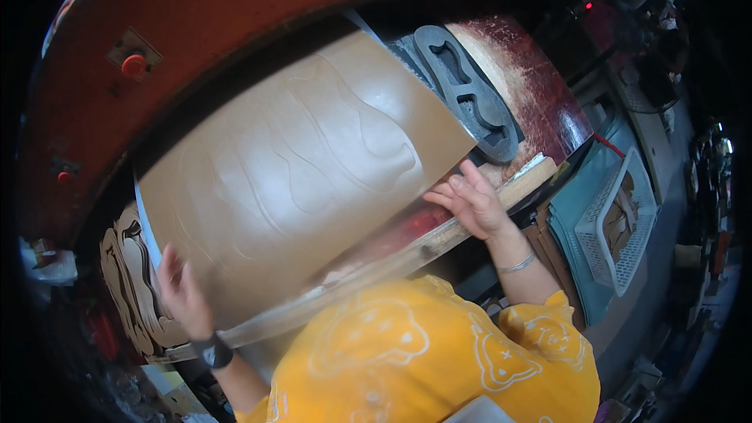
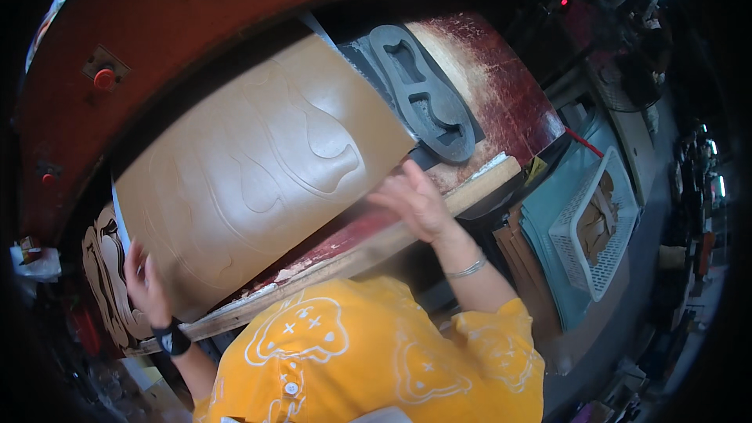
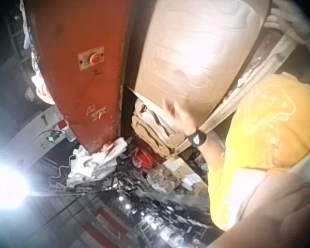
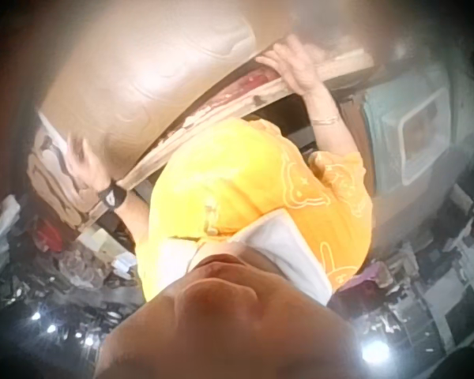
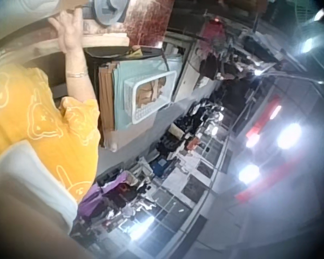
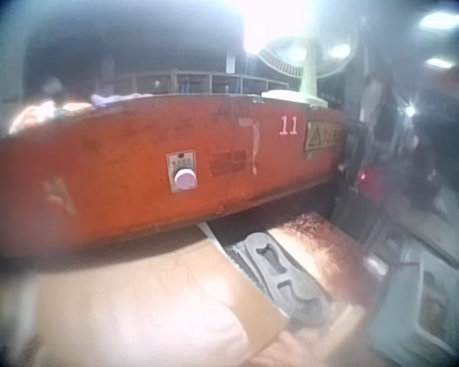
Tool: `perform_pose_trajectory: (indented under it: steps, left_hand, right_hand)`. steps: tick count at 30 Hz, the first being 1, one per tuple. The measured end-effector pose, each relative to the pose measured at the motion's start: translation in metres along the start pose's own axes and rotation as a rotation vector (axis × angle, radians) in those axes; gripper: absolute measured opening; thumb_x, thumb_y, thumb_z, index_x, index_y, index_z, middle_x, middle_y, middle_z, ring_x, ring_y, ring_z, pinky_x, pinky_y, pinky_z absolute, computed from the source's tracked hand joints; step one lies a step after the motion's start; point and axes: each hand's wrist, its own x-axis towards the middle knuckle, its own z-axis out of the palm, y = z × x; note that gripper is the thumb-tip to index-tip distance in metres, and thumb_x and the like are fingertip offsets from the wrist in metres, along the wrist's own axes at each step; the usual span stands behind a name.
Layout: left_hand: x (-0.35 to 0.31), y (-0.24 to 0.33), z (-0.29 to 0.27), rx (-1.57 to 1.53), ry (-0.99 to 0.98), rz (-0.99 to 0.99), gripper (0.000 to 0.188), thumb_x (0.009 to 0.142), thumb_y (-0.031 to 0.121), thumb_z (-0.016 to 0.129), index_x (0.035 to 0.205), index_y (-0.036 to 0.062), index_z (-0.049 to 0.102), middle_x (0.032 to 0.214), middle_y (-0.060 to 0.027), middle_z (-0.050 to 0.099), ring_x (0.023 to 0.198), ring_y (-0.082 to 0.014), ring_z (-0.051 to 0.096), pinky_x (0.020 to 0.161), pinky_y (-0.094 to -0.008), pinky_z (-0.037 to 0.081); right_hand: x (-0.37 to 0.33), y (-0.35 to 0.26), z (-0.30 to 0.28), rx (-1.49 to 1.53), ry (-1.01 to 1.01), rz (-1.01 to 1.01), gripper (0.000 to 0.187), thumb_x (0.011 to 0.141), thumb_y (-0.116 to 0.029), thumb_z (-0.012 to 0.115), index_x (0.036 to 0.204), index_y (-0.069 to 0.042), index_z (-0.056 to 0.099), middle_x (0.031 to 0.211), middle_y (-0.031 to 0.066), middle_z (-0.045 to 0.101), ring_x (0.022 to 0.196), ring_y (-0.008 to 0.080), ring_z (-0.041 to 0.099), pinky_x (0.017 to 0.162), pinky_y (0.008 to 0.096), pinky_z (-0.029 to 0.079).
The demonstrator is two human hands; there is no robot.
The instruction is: The person operates a die-cutting machine to cut shapes from cardboard sheets. They repeatedly place a sheet into the machine, press a button to activate the press, and then remove the cut pieces. The cut shapes are separated from the surrounding material and placed into a nearby container.
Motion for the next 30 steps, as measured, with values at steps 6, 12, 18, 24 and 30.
perform_pose_trajectory:
  steps: [6,12,18,24,30]
  left_hand:
    - [0.039,0.133,0.17,-0.075,-0.71,0.755,0.063,0.074,0.021,0.071,0.13,0.0032,0.047,0.13,-0.0205,0.049,0.124,-0.0357,0.044,0.105,-0.0424,0.033]
    - [0.036,0.136,0.229,0.001,-0.782,0.889,0.057,0.076,0.009,0.06,0.132,0.0067,0.046,0.132,-0.018,0.049,0.127,-0.0349,0.041,0.108,-0.0432,0.03]
    - [0.136,0.138,0.195,-0.324,-0.38,0.413,0.026,0.092,0.024,0.052,0.104,0.0039,0.062,0.096,-0.0121,0.065,0.086,-0.0236,0.063,0.077,-0.0356,0.05]
    - [0.231,0.154,0.046,-0.946,0.117,0.277,0.035,0.096,0.022,0.051,0.117,-0.0049,0.053,0.112,-0.0151,0.062,0.103,-0.0267,0.061,0.092,-0.0393,0.048]
    - [0.104,0.114,0.089,-0.197,-0.491,0.963,0.032,0.089,0.002,0.044,0.116,-0.0007,0.06,0.116,-0.0177,0.062,0.116,-0.0307,0.056,0.102,-0.0414,0.039]
  right_hand:
    - [0.005,0.024,0.029,0.412,-0.067,0.133,0.036,0.099,-0.022,0.039,0.128,-0.003,0.045,0.124,0.0125,0.054,0.114,0.0241,0.053,0.097,0.0421,0.042]
    - [0.015,0.025,0.038,0.388,0.03,0.147,0.044,0.099,-0.035,0.038,0.128,-0.003,0.048,0.122,0.0111,0.057,0.111,0.0242,0.054,0.099,0.0392,0.038]
    - [0.016,0.037,0.022,-0.013,0.196,0.138,0.038,0.099,-0.027,0.04,0.119,0.002,0.055,0.106,0.0134,0.064,0.101,0.0225,0.061,0.09,0.0365,0.047]
    - [0.005,0.047,0.03,0.26,0.223,0.21,0.036,0.099,-0.027,0.042,0.119,0.001,0.052,0.113,0.0147,0.061,0.105,0.0243,0.059,0.093,0.0392,0.047]
    - [-0.008,0.074,0.088,0.551,-0.027,0.552,0.033,0.098,-0.023,0.045,0.124,-0.004,0.048,0.123,0.0116,0.055,0.115,0.0258,0.051,0.102,0.0431,0.037]
